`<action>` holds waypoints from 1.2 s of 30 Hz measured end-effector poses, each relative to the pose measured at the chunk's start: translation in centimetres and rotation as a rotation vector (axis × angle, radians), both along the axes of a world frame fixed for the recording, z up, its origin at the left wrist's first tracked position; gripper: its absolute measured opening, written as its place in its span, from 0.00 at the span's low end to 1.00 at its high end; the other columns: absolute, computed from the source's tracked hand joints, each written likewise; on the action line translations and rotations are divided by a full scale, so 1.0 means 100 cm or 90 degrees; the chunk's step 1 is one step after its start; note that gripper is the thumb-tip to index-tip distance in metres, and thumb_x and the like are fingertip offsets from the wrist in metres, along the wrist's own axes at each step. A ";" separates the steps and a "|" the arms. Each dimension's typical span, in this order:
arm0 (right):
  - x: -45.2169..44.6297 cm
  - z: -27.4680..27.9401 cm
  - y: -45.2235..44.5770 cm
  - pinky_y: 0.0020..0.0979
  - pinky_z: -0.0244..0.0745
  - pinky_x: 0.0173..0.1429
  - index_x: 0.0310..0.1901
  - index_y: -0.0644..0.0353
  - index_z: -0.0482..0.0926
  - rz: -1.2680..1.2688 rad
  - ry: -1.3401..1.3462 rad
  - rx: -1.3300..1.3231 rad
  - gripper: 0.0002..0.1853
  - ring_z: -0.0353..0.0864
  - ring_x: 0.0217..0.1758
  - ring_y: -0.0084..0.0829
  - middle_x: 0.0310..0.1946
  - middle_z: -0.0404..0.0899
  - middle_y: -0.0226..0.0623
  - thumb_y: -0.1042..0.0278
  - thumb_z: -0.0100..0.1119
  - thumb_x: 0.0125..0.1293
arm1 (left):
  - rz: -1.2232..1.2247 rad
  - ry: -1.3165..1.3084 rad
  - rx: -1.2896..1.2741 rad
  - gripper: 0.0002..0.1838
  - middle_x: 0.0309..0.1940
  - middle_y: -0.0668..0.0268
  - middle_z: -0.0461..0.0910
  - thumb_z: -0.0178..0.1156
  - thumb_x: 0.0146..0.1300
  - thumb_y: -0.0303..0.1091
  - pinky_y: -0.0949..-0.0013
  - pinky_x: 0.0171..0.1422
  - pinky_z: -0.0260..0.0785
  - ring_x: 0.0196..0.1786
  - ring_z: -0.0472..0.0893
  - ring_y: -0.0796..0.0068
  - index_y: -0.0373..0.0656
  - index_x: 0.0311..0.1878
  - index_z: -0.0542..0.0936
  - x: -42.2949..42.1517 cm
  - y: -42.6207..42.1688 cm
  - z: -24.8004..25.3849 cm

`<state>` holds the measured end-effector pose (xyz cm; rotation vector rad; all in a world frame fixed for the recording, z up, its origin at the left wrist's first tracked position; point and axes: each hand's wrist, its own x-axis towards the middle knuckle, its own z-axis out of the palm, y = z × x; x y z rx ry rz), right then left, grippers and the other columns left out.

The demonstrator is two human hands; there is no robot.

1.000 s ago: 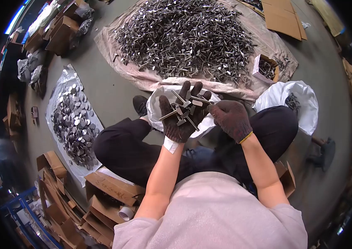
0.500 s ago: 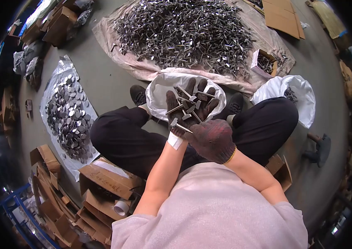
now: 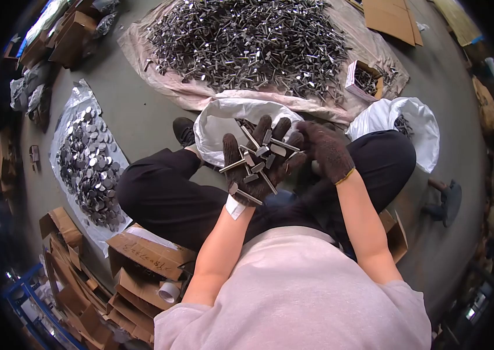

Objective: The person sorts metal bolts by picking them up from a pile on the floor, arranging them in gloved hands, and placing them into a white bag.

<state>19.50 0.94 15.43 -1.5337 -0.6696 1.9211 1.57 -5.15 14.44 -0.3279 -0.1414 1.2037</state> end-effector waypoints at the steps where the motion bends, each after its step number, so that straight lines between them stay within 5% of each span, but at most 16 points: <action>1: 0.004 -0.017 -0.004 0.26 0.75 0.43 0.45 0.61 0.81 -0.001 -0.001 -0.002 0.09 0.79 0.35 0.25 0.39 0.82 0.35 0.71 0.54 0.68 | -0.001 -0.001 -0.002 0.41 0.76 0.54 0.52 0.47 0.65 0.68 0.34 0.77 0.44 0.76 0.52 0.42 0.51 0.74 0.61 0.001 -0.001 0.000; 4: 0.002 -0.036 -0.011 0.27 0.76 0.47 0.51 0.62 0.79 0.178 0.255 0.138 0.12 0.81 0.40 0.27 0.44 0.81 0.37 0.72 0.51 0.68 | -0.018 0.016 -0.010 0.42 0.76 0.54 0.52 0.47 0.65 0.68 0.34 0.76 0.44 0.76 0.52 0.42 0.50 0.74 0.61 0.002 -0.005 0.002; 8: 0.001 -0.006 -0.009 0.27 0.76 0.46 0.49 0.65 0.79 0.105 0.332 -0.061 0.13 0.81 0.40 0.25 0.41 0.82 0.34 0.67 0.58 0.66 | -0.040 0.040 -0.018 0.42 0.76 0.54 0.52 0.48 0.65 0.68 0.33 0.76 0.45 0.76 0.53 0.41 0.50 0.74 0.60 0.002 -0.009 0.008; 11: 0.005 -0.004 -0.003 0.25 0.78 0.41 0.48 0.66 0.80 0.049 0.185 -0.030 0.12 0.82 0.37 0.23 0.40 0.83 0.36 0.70 0.58 0.65 | -0.053 0.051 -0.023 0.42 0.76 0.54 0.52 0.48 0.65 0.68 0.33 0.76 0.45 0.75 0.53 0.40 0.50 0.74 0.60 0.003 -0.009 0.008; 16: 0.009 0.029 0.001 0.22 0.73 0.40 0.39 0.66 0.83 0.204 -0.096 0.268 0.11 0.78 0.34 0.18 0.30 0.81 0.31 0.66 0.60 0.66 | -0.057 0.089 -0.033 0.39 0.74 0.55 0.56 0.43 0.67 0.68 0.33 0.73 0.54 0.74 0.56 0.41 0.50 0.72 0.64 0.006 -0.006 0.013; 19: 0.009 0.041 -0.001 0.21 0.70 0.36 0.36 0.65 0.84 0.196 -0.159 0.303 0.10 0.74 0.31 0.15 0.27 0.81 0.26 0.66 0.63 0.64 | -0.061 0.118 -0.010 0.39 0.74 0.55 0.57 0.41 0.68 0.68 0.34 0.72 0.56 0.75 0.57 0.42 0.49 0.72 0.64 0.005 -0.006 0.014; 28: 0.001 0.065 -0.019 0.19 0.65 0.34 0.37 0.64 0.83 -0.139 -0.147 0.332 0.05 0.70 0.29 0.13 0.25 0.76 0.23 0.71 0.62 0.65 | -0.011 0.076 -0.054 0.42 0.77 0.58 0.49 0.45 0.66 0.68 0.36 0.76 0.49 0.78 0.48 0.47 0.51 0.75 0.58 -0.002 -0.008 -0.002; 36: -0.022 0.035 -0.056 0.20 0.66 0.34 0.34 0.65 0.83 -0.093 -0.210 0.362 0.06 0.71 0.29 0.14 0.24 0.77 0.25 0.72 0.63 0.65 | 0.011 0.083 -0.047 0.40 0.77 0.57 0.51 0.46 0.67 0.65 0.37 0.77 0.46 0.77 0.52 0.47 0.51 0.75 0.59 0.002 -0.006 -0.002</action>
